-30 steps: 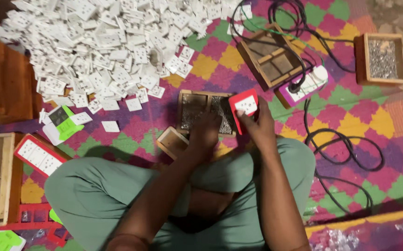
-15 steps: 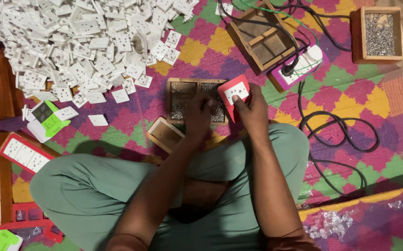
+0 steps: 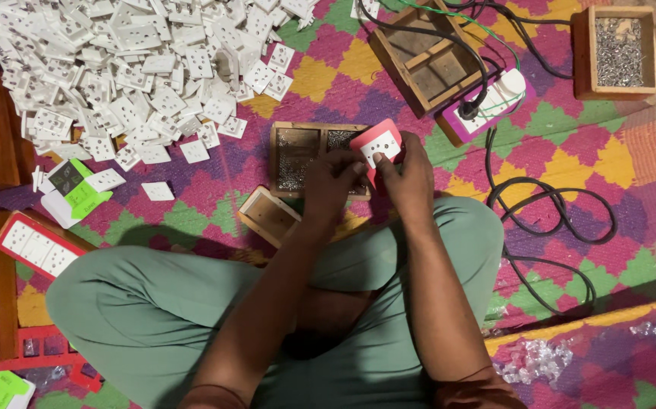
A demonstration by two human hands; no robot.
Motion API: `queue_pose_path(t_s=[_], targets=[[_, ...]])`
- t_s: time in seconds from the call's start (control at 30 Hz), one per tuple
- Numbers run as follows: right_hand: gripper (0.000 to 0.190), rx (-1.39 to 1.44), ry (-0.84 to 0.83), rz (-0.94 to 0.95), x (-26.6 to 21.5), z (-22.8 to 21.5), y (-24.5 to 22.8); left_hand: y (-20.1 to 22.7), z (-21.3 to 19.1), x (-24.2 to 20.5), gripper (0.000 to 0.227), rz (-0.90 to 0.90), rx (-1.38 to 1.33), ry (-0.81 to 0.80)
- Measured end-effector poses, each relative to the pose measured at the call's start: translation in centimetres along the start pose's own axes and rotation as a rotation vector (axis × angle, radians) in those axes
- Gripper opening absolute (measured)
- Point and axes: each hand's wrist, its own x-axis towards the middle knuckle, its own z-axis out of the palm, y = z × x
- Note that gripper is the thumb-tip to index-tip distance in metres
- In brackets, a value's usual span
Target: The person sits on a patterned mat and assembles small white electrical components into red plastic frames. They pick components from a large pile, insert them into the frames, and add small metal pieces from a wooden box. The person repeats this process for multiple units.
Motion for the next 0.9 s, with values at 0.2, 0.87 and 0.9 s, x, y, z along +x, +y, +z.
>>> queue_pose_path(t_s=[0.2, 0.87, 0.9], targets=[[0.044, -0.043, -0.004, -0.010, -0.2, 0.3, 0.2, 0.8, 0.6, 0.2, 0.011, -0.042, 0.216, 0.046], [0.042, -0.118, -0.007, -0.005, -0.4, 0.2, -0.7, 0.5, 1.1, 0.2, 0.011, 0.055, 0.435, 0.125], [0.042, -0.113, -0.004, -0.015, -0.4, 0.2, -0.7, 0.6, 1.1, 0.2, 0.011, 0.057, 0.434, 0.128]])
